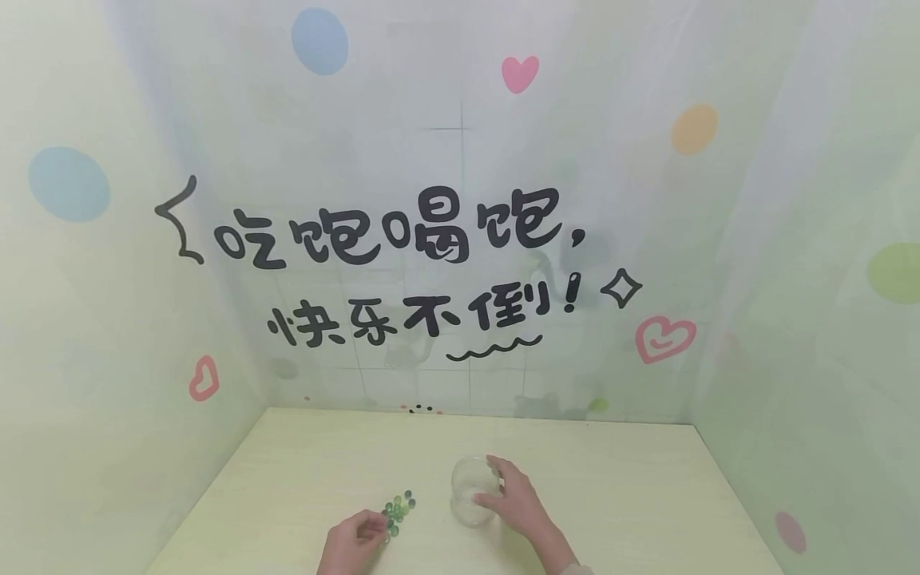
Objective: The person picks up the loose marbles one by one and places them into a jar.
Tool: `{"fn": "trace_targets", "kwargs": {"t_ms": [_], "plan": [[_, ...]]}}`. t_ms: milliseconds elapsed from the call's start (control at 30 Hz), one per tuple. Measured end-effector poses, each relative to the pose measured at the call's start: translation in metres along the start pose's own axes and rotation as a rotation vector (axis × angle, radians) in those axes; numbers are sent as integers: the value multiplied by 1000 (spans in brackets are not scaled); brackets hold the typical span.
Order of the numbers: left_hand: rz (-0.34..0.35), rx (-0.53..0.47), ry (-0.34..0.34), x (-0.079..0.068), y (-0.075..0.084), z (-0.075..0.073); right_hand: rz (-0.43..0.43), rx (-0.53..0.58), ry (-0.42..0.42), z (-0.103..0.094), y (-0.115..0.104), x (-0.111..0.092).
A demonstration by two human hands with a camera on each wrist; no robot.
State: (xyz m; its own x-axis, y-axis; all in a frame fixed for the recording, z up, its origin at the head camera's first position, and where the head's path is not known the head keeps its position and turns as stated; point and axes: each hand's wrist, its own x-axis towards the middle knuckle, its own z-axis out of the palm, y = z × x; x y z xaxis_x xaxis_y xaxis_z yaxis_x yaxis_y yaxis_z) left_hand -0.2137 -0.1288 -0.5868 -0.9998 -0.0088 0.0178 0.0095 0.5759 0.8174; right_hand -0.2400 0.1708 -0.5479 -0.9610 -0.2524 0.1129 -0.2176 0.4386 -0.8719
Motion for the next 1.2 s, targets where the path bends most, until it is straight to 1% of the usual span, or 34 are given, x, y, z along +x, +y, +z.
{"fn": "trace_targets", "kwargs": {"t_ms": [200, 367, 600, 967, 1200], "plan": [[-12, 21, -21, -2, -1, 1, 2, 8, -2, 0, 0, 0], [-20, 42, -43, -4, 1, 1, 3, 12, -4, 1, 0, 0], [-33, 83, -83, -3, 5, 1, 17, 5, 3, 0, -3, -1], [-29, 159, -53, -2, 7, 5, 25, 16, 7, -1, -5, -2], [-39, 174, -57, -2, 5, 7, 26, 21, 1, -1, -4, -1]]}}
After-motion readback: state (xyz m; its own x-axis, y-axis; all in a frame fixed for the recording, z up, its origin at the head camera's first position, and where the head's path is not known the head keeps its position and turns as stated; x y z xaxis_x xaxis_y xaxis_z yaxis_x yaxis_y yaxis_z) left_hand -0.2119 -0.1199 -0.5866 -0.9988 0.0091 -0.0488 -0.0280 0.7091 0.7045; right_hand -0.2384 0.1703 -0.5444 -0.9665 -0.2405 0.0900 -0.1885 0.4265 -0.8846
